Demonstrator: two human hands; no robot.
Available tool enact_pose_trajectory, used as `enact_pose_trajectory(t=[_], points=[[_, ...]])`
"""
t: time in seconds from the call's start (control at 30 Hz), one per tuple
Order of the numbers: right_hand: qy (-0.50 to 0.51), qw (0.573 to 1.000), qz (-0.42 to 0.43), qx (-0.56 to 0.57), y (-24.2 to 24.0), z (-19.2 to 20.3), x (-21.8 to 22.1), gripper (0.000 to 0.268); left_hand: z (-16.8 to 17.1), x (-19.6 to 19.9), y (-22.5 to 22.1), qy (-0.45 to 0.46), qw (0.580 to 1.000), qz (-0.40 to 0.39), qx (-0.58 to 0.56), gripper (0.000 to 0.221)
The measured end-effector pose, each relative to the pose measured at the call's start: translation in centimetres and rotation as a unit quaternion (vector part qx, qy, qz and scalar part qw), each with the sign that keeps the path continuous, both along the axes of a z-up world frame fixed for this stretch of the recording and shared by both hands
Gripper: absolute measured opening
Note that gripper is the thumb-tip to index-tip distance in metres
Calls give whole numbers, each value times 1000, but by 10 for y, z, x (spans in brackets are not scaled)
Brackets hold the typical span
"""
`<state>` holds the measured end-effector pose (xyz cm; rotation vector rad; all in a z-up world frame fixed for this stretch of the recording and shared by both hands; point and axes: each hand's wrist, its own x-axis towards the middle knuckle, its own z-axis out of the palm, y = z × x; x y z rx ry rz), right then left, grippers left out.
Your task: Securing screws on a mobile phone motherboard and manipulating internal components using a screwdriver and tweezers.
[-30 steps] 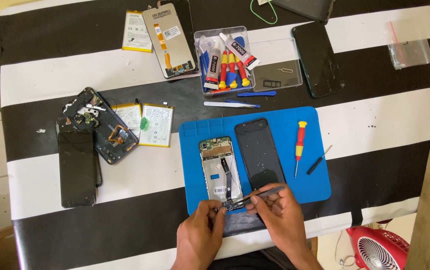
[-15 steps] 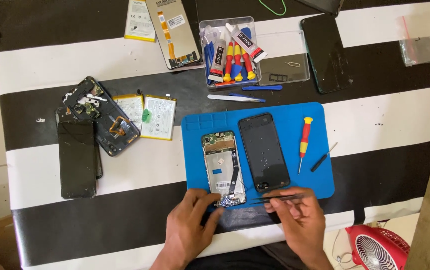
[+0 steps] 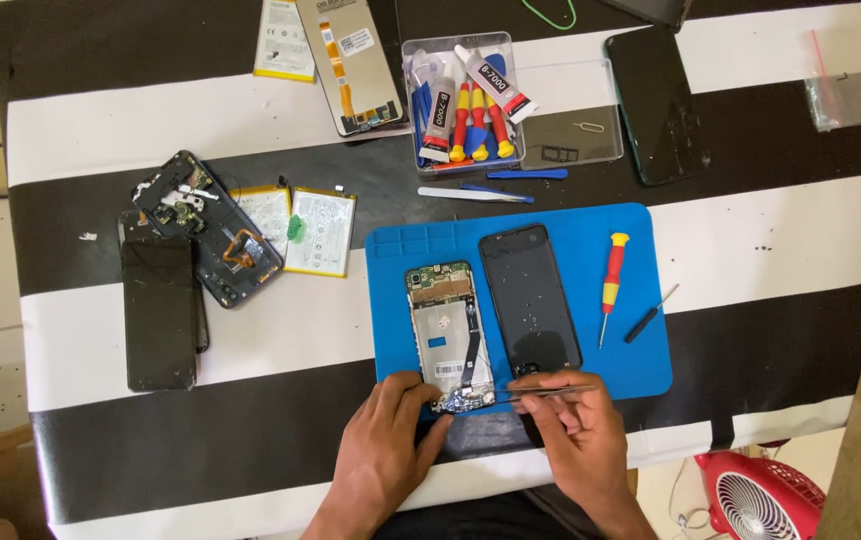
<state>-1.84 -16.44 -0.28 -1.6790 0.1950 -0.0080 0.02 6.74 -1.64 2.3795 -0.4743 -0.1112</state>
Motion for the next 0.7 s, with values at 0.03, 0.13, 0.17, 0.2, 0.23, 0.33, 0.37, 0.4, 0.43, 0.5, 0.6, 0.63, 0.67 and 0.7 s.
enact_pose_trajectory(t=[0.03, 0.13, 0.17, 0.2, 0.23, 0.33, 0.37, 0.4, 0.43, 0.5, 0.6, 0.63, 0.67, 0.7], points=[[-9, 1000, 1, 3, 0, 0, 1, 21, 0, 0, -2, -6, 1000, 4, 14, 31], [-20, 1000, 3, 4, 1, -3, 1, 20, 5, 2, -4, -18, 999, 4, 27, 30], [-22, 1000, 2, 1, 0, -5, 1, 19, 7, 3, -5, -22, 999, -1, 27, 28], [-22, 1000, 1, 0, 0, -5, 1, 19, 11, 4, -6, -23, 999, -2, 26, 28], [-15, 1000, 4, -21, -1, -5, 1, 20, 15, 5, -8, -22, 1000, 3, 6, 28], [-11, 1000, 12, -24, -2, -6, 2, 20, 17, 7, -13, -31, 999, 21, 1, 25], [-12, 1000, 14, -7, -2, -7, 2, 20, 15, 7, -15, -38, 999, 32, 16, 23], [-14, 1000, 13, -8, -2, -6, 2, 20, 15, 8, -15, -40, 999, 31, 15, 23], [-7, 1000, 14, -8, -3, -5, 3, 20, 15, 9, -16, -45, 998, 30, 13, 16], [-1, 1000, 13, -7, -3, -4, 2, 20, 15, 9, -15, -52, 998, 27, 11, 11], [20, 999, 9, -26, -2, -3, 2, 22, 14, 8, -15, -57, 998, 24, 15, 12], [9, 1000, 8, -22, -2, -2, 3, 21, 14, 8, -15, -62, 998, 21, 14, 13], [-1, 1000, 7, -19, -1, -2, 3, 20, 14, 7, -15, -67, 997, 19, 14, 14], [-1, 1000, 8, -18, -1, -2, 3, 20, 13, 5, -14, -67, 997, 20, 15, 14]])
